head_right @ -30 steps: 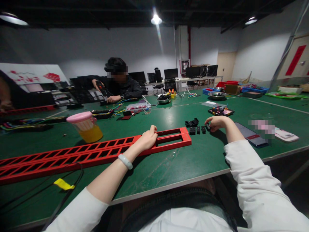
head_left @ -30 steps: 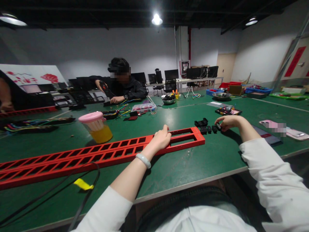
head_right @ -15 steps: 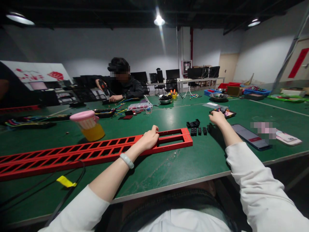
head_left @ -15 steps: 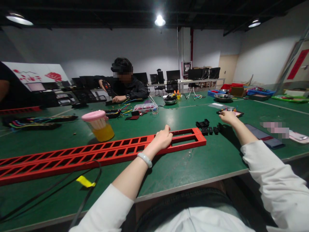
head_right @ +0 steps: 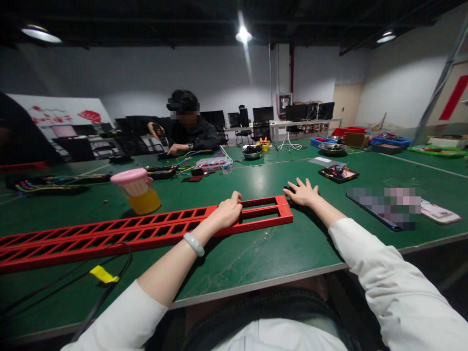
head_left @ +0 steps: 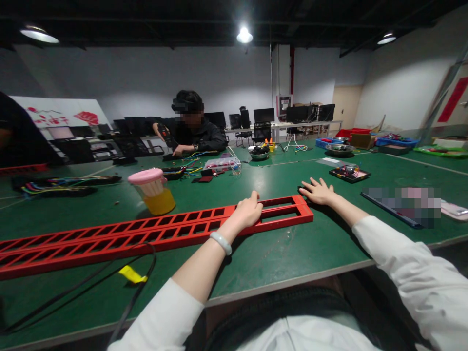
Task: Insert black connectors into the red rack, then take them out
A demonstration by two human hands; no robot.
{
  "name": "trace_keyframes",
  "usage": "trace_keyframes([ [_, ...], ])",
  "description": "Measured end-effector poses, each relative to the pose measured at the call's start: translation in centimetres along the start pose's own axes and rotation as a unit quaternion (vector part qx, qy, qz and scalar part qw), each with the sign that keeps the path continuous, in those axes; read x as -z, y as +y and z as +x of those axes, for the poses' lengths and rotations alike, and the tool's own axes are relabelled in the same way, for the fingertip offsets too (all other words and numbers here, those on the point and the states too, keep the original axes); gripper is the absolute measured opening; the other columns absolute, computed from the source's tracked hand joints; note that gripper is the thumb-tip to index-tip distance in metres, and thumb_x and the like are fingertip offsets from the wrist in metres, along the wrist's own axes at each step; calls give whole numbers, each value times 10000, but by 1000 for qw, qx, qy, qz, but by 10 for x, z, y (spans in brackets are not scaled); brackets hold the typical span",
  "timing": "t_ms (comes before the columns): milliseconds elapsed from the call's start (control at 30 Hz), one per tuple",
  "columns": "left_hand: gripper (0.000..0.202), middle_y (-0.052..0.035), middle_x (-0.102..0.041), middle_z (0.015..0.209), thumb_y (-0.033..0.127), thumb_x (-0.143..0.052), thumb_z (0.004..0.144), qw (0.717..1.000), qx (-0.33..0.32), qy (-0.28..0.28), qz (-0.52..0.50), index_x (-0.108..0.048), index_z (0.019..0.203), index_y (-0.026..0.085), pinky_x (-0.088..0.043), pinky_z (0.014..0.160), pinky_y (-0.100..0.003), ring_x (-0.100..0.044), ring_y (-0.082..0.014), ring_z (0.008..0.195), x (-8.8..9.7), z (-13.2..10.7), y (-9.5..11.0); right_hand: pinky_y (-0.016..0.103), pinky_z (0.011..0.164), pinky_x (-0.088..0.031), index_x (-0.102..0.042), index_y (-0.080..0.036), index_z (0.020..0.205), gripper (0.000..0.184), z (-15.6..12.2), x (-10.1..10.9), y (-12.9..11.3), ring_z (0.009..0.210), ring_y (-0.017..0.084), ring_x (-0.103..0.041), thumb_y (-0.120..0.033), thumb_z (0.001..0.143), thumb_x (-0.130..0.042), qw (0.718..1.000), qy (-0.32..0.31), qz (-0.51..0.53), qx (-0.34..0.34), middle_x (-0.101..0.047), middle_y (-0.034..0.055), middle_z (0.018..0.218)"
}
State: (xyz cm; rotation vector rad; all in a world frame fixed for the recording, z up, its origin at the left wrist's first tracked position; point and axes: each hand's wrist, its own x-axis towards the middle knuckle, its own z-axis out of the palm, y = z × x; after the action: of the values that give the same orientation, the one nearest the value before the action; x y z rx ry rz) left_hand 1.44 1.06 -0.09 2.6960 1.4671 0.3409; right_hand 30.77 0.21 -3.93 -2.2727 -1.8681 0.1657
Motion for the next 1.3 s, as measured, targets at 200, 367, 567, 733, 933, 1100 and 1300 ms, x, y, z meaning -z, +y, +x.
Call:
trace_keyframes([
  [200, 275, -114, -601, 875, 248, -267, 824, 1000, 8, -3, -6, -366, 1059, 144, -378, 721, -336, -569, -251, 819, 2, -2, 1, 552, 986, -158, -215, -374, 1329, 622, 5, 5, 5, 1293, 309, -86, -656, 774, -200, 994, -60, -3, 90, -164, -9, 1428],
  [367, 266, -110, -602, 872, 267, -262, 826, 1000, -5, -2, -16, -371, 1043, 160, -378, 717, -337, -568, -247, 807, 0, -2, -2, 522, 1008, -133, -211, -377, 1329, 615, 6, 10, 9, 1297, 290, -83, -645, 775, -231, 990, -70, -9, 118, -162, -27, 1427],
  [567, 272, -110, -604, 854, 265, -257, 822, 1000, -7, 2, -7, -362, 1047, 155, -377, 711, -337, -571, -253, 799, -2, -1, -3, 654, 931, -24, -185, -409, 1323, 584, -1, 13, 4, 1291, 335, -1, -635, 786, -134, 998, -8, -19, 53, -108, -33, 1437],
  [733, 280, -117, -606, 873, 274, -266, 826, 1000, -1, 4, -2, -370, 1055, 152, -381, 712, -344, -570, -260, 813, -2, 0, -3, 710, 857, 33, -162, -409, 1327, 679, -4, 5, -6, 1262, 411, 49, -714, 721, -150, 1000, 7, -20, -23, -74, 8, 1444],
  [933, 265, -100, -605, 863, 278, -265, 824, 1000, -14, 15, 12, -369, 1040, 165, -388, 681, -333, -574, -257, 780, -6, 3, -6, 770, 769, -32, -99, -426, 1327, 742, -1, -2, -4, 1239, 470, -18, -767, 668, -127, 997, -54, -6, -61, -46, 32, 1445],
  [1100, 286, -108, -596, 946, 259, -266, 821, 1000, -4, 15, 22, -357, 1075, 161, -385, 727, -335, -568, -253, 837, -7, 4, -5, 738, 832, -76, -67, -447, 1319, 711, 0, 4, 4, 1266, 413, 8, -757, 682, -127, 997, -70, -9, 3, -33, -14, 1446],
  [1300, 278, -94, -605, 856, 271, -256, 821, 999, -12, 11, 32, -363, 1053, 163, -383, 679, -327, -570, -252, 775, -8, 3, -7, 718, 854, -122, -86, -444, 1318, 645, -2, 7, 7, 1279, 379, 8, -707, 732, -149, 996, -68, -26, 55, -35, -36, 1443],
])
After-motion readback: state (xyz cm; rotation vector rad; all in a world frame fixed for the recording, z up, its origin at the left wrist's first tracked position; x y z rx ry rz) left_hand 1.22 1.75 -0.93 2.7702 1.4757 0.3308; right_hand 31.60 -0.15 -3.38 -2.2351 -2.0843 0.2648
